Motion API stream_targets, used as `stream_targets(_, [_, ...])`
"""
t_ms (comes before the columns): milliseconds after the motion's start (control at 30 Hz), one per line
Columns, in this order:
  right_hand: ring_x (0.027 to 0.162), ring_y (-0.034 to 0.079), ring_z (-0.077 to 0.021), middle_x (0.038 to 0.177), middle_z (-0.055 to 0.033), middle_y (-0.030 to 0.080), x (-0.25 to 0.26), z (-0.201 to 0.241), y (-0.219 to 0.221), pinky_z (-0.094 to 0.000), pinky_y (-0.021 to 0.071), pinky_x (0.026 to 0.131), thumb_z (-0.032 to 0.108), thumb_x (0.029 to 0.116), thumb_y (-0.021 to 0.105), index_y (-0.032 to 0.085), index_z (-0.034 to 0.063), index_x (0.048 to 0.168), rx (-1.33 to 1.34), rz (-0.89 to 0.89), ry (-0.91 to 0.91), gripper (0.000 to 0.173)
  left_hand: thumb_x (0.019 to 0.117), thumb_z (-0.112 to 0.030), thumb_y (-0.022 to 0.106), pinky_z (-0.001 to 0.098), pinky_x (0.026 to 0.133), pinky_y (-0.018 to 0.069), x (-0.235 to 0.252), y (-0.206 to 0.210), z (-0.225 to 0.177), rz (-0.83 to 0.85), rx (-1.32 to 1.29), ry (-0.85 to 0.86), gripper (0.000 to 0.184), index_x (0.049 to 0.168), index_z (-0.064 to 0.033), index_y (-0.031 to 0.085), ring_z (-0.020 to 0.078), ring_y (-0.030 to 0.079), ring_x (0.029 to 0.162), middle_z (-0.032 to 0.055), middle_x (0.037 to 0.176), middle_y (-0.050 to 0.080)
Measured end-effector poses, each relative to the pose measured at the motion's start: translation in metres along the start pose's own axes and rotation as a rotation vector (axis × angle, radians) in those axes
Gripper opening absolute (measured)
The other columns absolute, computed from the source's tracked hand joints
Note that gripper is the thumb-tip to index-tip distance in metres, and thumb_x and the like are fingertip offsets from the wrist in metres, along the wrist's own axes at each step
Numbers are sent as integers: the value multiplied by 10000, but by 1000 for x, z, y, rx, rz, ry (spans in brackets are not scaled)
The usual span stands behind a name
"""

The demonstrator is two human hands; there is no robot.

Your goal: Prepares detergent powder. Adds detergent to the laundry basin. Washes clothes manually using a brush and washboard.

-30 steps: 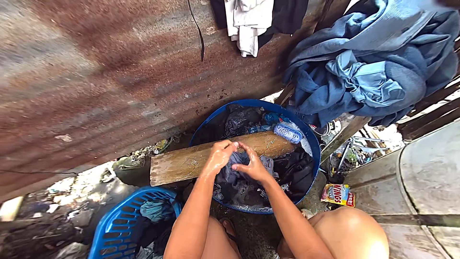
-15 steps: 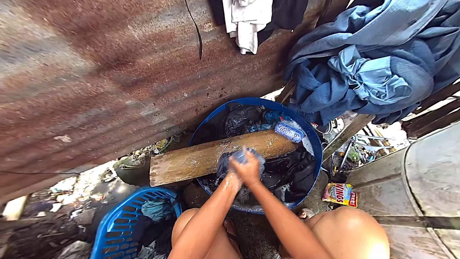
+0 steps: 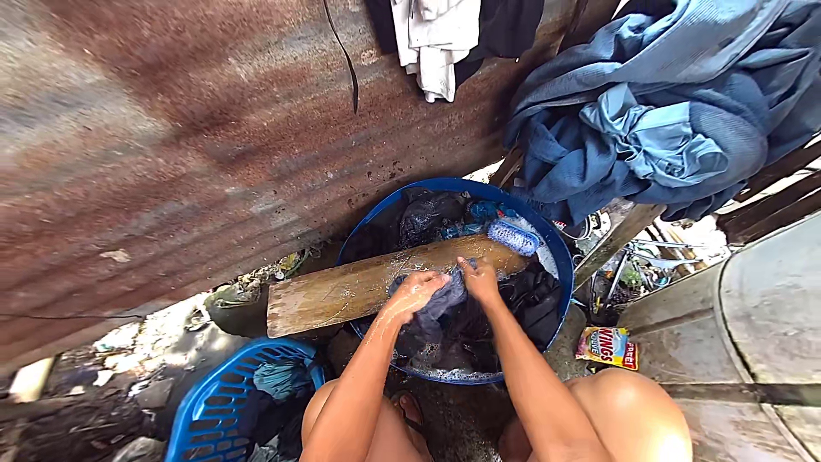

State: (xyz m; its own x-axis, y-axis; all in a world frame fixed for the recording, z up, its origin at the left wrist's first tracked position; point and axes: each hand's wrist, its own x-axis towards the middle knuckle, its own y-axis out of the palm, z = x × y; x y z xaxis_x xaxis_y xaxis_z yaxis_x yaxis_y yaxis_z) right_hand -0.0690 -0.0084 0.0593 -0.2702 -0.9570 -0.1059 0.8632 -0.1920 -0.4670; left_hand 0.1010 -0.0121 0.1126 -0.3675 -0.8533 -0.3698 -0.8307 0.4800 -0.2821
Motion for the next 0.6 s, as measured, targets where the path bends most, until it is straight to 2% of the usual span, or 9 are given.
stream_targets(33, [1177,609,-390,1248,-290,636,-1,5,-7,-561,465,1036,259,1046,625,692,-82,1139,87,77,7,360,1006,-184,658,485,950,478,4,-9,4,18,146,81,281,1170,38,607,284,593,1059,205,1133,627])
stream_targets(100, [1040,629,-232,1155,-197,645,-14,23,-17,-410,529,943,49,961,691,667,-67,1113,258,282,-73,192,863,-217,827,557,1104,415,9,-20,9,38,285,180,669,1408,6,511,367,533,1294,234,1363,581])
stream_targets(133, [1001,635,-174,1124,-164,647,-20,31,-20,-352,547,915,-52,892,707,641,-66,1142,308,383,-109,259,817,-239,860,568,1115,407,8,-21,10,47,325,216,767,1448,-6,490,373,532,1306,229,1373,587])
stream_targets(200, [942,652,-119,1054,-139,668,-24,36,-23,-299,561,869,-132,812,710,587,-74,1191,312,489,-156,402,815,-232,867,569,1004,482,1,-21,1,58,396,231,621,1300,34,585,354,634,1121,233,1171,666])
stream_targets(300, [878,615,-205,944,-150,620,-18,19,-16,-389,530,799,-88,745,767,552,-58,1078,116,433,-240,398,858,-142,827,483,801,507,-16,-26,-13,-4,350,238,291,969,62,651,271,618,843,180,878,647])
stream_targets(367, [1084,592,-385,1103,-229,656,-15,10,-5,-594,460,955,45,762,835,643,-33,1164,-83,339,-239,452,834,-32,798,276,651,469,-21,-35,-5,-80,60,373,208,799,-30,593,85,531,679,15,730,564])
stream_targets(433, [1309,481,-491,1349,-263,599,-12,-3,2,-717,350,1053,122,808,833,683,38,1294,-175,242,-205,515,850,20,679,203,665,525,-19,-43,6,-130,-318,505,179,834,-141,603,7,591,722,-74,807,625])
stream_targets(500, [1369,449,-460,1445,-265,549,-10,-17,8,-658,340,1112,41,843,780,733,4,1212,26,64,-147,374,925,-9,520,272,811,582,-18,-48,7,-240,-651,450,169,953,-147,614,80,685,930,-21,1036,716])
stream_targets(600, [1342,503,-259,1468,-219,524,-23,4,32,-406,455,1067,-87,897,527,663,-101,939,596,-141,-98,143,1040,-197,455,367,812,578,2,-36,1,-559,-1014,80,146,1120,-111,540,166,677,916,52,996,671])
